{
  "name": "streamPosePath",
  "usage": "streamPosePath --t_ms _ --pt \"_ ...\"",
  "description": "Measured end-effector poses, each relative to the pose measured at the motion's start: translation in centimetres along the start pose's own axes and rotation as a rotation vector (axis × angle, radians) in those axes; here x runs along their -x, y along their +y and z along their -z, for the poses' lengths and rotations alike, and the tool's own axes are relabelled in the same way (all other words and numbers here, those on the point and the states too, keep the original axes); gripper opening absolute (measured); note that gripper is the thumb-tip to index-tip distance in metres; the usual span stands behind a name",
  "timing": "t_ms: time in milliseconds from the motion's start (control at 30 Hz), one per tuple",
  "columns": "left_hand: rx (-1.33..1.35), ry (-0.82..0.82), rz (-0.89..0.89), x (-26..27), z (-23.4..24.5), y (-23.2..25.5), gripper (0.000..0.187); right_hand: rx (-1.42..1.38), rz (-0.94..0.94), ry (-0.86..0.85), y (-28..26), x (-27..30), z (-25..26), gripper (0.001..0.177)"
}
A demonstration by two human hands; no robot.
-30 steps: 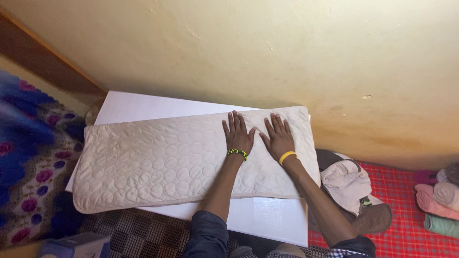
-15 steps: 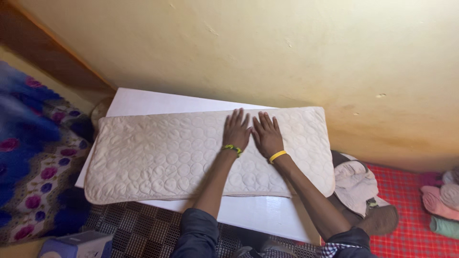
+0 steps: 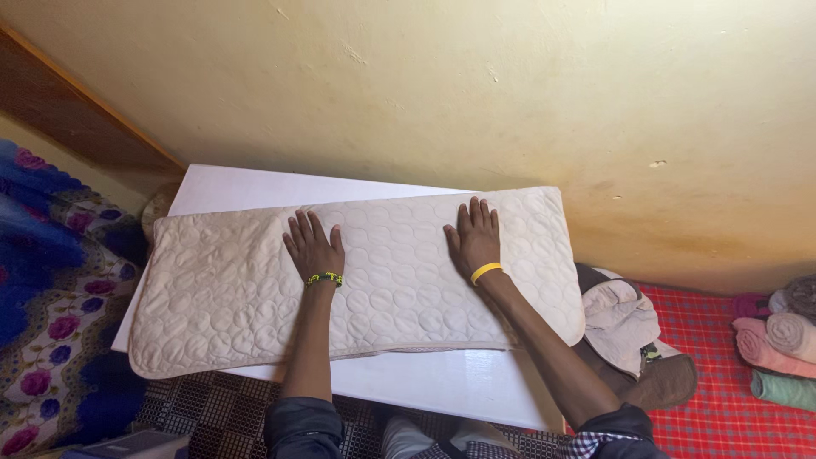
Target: The person folds a quilted mat on a table by first smoothing it out with both hands and then folding it in half lengthwise.
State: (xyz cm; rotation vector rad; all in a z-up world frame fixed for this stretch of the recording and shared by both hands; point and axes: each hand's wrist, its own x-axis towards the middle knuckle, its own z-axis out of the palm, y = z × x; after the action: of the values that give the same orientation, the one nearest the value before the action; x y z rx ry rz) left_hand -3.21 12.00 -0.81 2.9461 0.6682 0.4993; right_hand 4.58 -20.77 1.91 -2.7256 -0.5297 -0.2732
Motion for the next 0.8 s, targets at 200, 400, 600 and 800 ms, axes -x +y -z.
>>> streamPosePath --t_ms 200,400,600,800 --pt "0.061 -0.188 -0.03 -2.2 3.8 -0.2 0.07 -0.048 0.102 0.048 -6.8 -1.5 -3.4 0.062" --pt "-0.036 -0.021 -0.143 -4.1 3.7 -5.5 0.072 -0.07 0.083 -0.011 -16.1 -3.4 -7.3 0.061" --pt "0.093 -0.116 -0.2 -6.4 1.0 -11.3 0.077 -0.002 0.087 0.053 -16.6 -2.3 -5.3 0.062" --pt "0.134 -0.151 -0.329 -9.9 -0.4 -12.8 0.075 0.076 -0.051 0.092 -19.0 -2.5 -5.9 0.062"
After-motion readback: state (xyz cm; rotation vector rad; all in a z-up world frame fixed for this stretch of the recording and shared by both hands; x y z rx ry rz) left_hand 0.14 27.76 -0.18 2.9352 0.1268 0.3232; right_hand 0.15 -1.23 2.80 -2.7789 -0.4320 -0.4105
